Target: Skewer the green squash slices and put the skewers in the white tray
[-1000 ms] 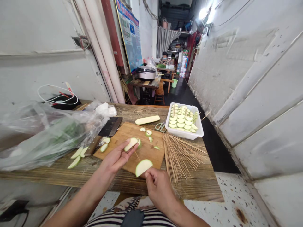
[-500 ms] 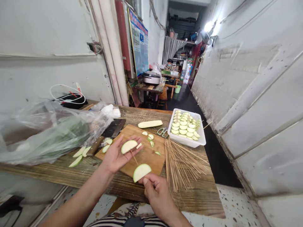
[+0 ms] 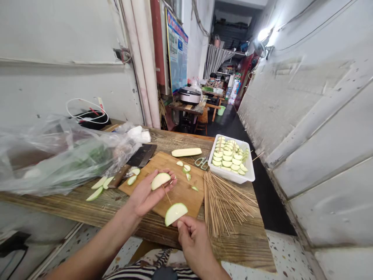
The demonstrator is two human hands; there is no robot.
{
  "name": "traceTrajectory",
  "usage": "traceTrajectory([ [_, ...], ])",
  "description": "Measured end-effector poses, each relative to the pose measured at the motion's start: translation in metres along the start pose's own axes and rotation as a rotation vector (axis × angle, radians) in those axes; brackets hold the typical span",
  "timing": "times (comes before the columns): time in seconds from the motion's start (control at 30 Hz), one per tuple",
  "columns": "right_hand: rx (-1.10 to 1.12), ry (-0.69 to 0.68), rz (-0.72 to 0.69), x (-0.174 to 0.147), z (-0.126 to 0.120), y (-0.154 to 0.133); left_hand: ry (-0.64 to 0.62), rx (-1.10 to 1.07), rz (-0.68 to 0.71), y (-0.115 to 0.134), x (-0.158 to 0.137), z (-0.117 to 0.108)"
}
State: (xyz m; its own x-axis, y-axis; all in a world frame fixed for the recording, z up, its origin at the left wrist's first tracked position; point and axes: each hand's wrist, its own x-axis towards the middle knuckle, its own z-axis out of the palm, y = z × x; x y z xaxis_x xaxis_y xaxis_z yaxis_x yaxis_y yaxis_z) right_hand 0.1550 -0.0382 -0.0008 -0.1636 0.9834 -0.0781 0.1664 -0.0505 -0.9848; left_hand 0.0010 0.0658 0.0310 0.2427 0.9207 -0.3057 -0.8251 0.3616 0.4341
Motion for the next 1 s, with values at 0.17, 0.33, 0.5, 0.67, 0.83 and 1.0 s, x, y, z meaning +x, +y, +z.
traceTrajectory([
  [0.17, -0.019, 0.012, -0.012, -0.001, 0.001, -0.002, -0.018, 0.031, 0.007, -0.001, -0.002, -0.001],
  [0.33, -0.027, 0.021, -0.052, -0.002, 0.002, 0.002, -0.022, 0.035, 0.010, -0.002, -0.002, -0.003],
  [0.5, -0.064, 0.039, -0.092, 0.001, 0.001, 0.003, -0.005, 0.020, -0.022, 0.000, -0.001, -0.002],
  [0.67, -0.090, 0.057, -0.133, 0.002, 0.003, -0.001, 0.161, 0.030, 0.084, -0.007, -0.004, -0.004],
  [0.83, -0.124, 0.061, -0.147, 0.003, 0.004, -0.005, 0.204, 0.067, 0.168, -0.012, -0.006, 0.000],
  [1.0, -0.132, 0.074, -0.159, 0.002, 0.005, -0.010, 0.177, 0.110, 0.176, -0.011, -0.006, 0.003],
])
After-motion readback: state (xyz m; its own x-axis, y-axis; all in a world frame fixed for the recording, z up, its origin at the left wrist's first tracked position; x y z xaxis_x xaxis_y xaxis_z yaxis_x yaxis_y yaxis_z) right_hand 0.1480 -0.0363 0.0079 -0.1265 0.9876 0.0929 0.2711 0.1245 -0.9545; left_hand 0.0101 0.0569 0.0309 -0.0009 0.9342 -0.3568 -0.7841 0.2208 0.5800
